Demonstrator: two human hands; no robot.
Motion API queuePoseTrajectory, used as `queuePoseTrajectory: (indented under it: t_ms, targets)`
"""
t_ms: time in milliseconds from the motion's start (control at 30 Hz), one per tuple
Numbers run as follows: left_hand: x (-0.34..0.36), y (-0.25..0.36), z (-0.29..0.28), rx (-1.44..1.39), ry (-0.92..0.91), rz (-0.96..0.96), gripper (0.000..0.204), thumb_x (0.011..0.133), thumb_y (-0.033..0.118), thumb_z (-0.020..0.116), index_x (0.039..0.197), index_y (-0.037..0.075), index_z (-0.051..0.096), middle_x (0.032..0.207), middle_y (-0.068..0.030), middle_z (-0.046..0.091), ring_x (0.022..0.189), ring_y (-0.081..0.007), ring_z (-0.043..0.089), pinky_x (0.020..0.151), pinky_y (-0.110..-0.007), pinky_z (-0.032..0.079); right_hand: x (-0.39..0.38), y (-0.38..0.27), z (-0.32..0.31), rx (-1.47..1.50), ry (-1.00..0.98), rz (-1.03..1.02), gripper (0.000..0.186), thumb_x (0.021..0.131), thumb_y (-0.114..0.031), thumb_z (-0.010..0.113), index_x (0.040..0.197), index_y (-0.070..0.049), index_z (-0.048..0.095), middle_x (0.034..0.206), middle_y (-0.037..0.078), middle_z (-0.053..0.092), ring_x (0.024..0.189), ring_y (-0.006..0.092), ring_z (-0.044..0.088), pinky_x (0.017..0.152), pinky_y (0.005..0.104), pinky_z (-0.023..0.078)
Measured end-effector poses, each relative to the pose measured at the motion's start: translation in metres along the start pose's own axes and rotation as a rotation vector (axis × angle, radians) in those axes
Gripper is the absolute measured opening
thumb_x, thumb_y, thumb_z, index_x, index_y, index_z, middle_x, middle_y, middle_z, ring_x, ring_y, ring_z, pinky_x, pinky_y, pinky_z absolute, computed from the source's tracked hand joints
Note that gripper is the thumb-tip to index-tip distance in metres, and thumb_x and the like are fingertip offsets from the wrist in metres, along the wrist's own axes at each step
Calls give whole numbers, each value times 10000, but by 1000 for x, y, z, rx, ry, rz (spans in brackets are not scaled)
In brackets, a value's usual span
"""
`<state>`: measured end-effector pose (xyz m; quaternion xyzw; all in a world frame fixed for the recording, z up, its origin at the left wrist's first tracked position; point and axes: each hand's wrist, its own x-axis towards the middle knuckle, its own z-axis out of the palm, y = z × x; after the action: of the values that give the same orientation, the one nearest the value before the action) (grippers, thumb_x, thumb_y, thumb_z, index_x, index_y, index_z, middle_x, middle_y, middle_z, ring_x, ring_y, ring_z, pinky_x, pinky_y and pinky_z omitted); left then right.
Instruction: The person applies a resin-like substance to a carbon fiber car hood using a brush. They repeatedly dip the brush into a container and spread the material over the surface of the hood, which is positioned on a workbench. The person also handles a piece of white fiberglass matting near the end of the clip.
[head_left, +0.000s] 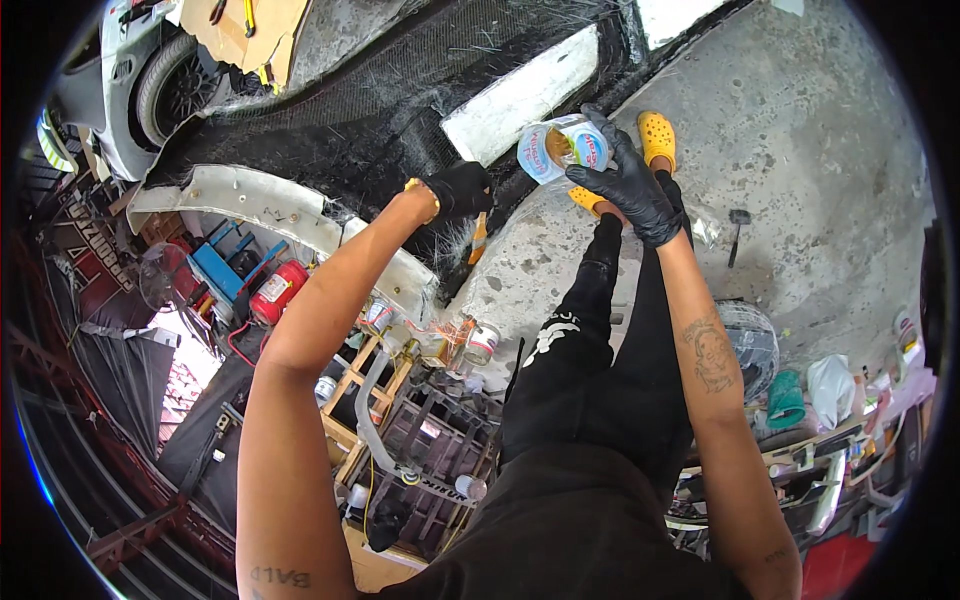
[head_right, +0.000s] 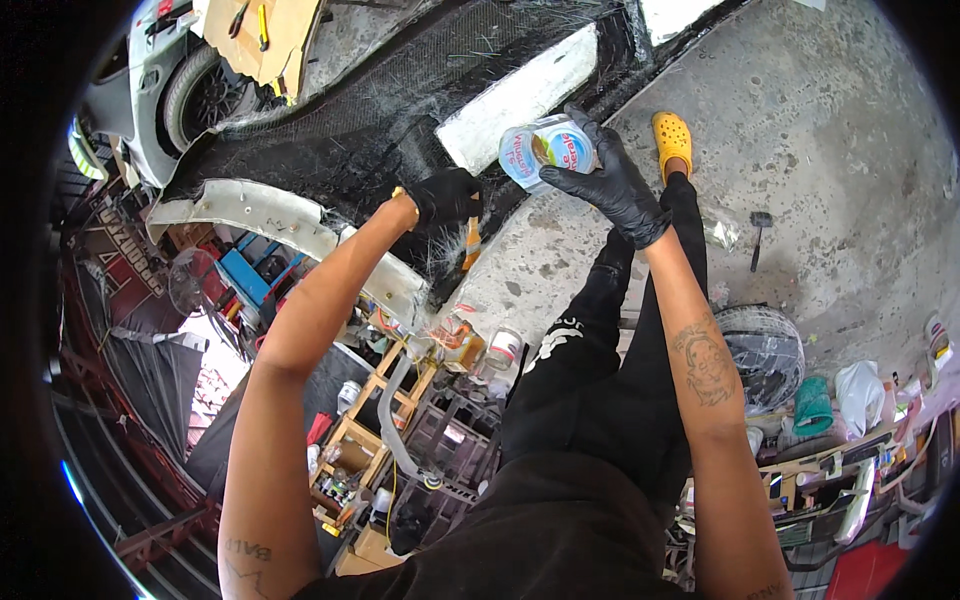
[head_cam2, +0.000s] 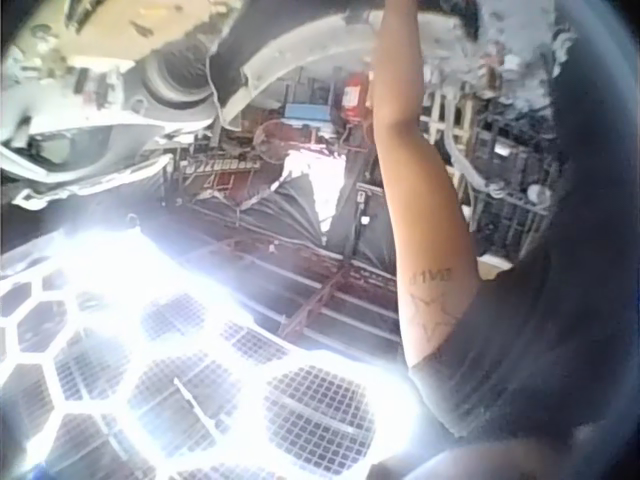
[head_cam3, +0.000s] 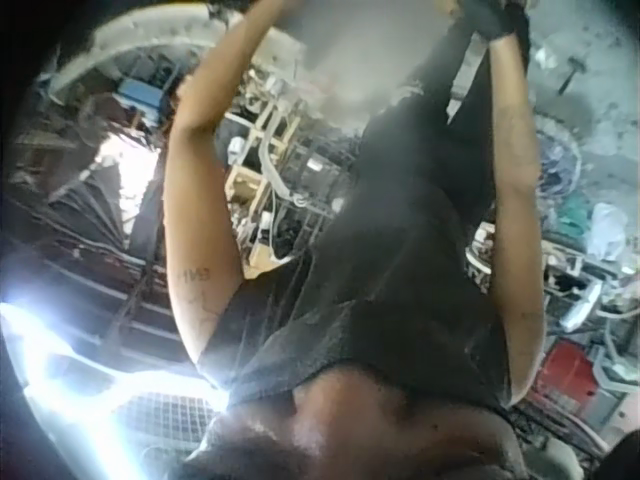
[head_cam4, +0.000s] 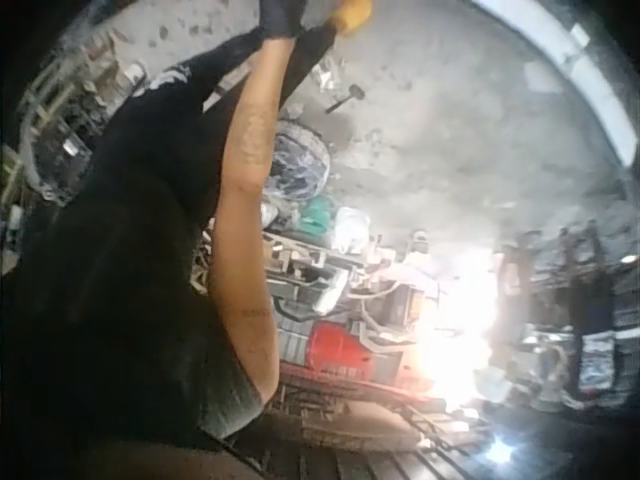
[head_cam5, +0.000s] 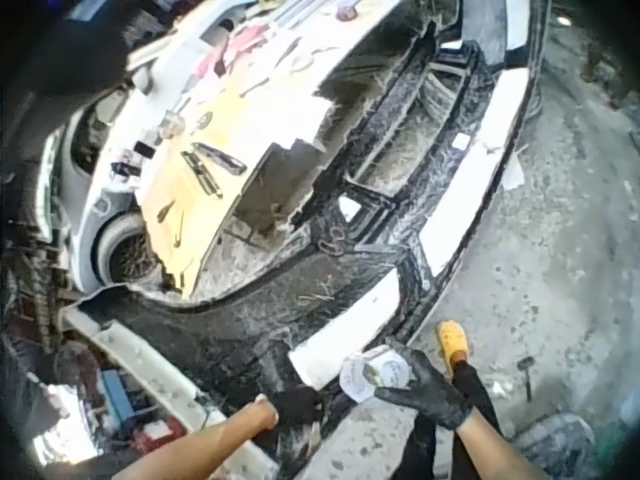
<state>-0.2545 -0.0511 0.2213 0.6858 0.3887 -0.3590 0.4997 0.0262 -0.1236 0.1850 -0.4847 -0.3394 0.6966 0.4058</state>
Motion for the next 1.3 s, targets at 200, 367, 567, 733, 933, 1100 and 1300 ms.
queuePoseTrajectory:
  t_ms: [200, 367, 567, 733, 933, 1100, 1300]
  targets:
    - [11, 1, 2, -9, 44, -37, 247, 768, 255, 623, 779, 14, 676, 740, -214, 650, 701, -357, 642, 663, -435, 497, 8, -1, -2, 36, -1, 26, 809, 766, -203, 823, 1432, -33, 396, 1337, 142, 485, 1228, 204, 488, 1042, 340, 398]
    - [14, -4, 10, -83, 176, -40, 253, 774, 246, 618, 765, -1, 668, 763, -239, 652, 726, -386, 645, 670, -444, 501, 20, -6, -4, 47, -39, 74, 810, 771, -176, 816, 1441, -39, 384, 1376, 136, 461, 1270, 202, 452, 1065, 333, 374]
    - [19, -12, 17, -86, 241, -34, 243, 768, 231, 638, 774, -9, 673, 796, -239, 661, 776, -404, 650, 704, -450, 514, 34, -16, -5, 63, -108, 147, 837, 769, -187, 817, 1454, -39, 360, 1398, 140, 450, 1300, 214, 427, 1092, 344, 339]
    - [8, -16, 7, -64, 265, -114, 246, 758, 232, 651, 769, -12, 682, 820, -242, 667, 790, -395, 661, 718, -449, 530, 42, -10, -10, -19, -137, 134, 845, 770, -214, 817, 1455, -34, 356, 1398, 153, 448, 1303, 223, 425, 1098, 352, 330]
    - [-25, -43, 17, 25, 331, -286, 324, 767, 306, 681, 790, -17, 690, 806, -258, 661, 786, -409, 663, 708, -448, 543, 48, -12, 3, -4, -196, 142, 844, 759, -253, 826, 1443, -35, 383, 1368, 173, 448, 1288, 252, 432, 1083, 359, 344]
    - [-87, 8, -38, -396, 482, -405, 234, 860, 239, 653, 798, 15, 667, 679, -129, 653, 644, -178, 638, 620, -357, 512, 50, 3, 16, -129, -240, 120, 862, 750, -313, 831, 1433, -20, 394, 1321, 183, 473, 1263, 267, 453, 1070, 363, 359]
    - [-151, 74, -38, -577, 745, -122, 141, 908, 60, 621, 1016, 22, 703, 747, -30, 625, 674, -74, 549, 593, -263, 434, 43, -11, 43, -197, -361, 142, 927, 758, -430, 801, 1450, -2, 356, 1391, 229, 445, 1276, 298, 464, 1075, 360, 362]
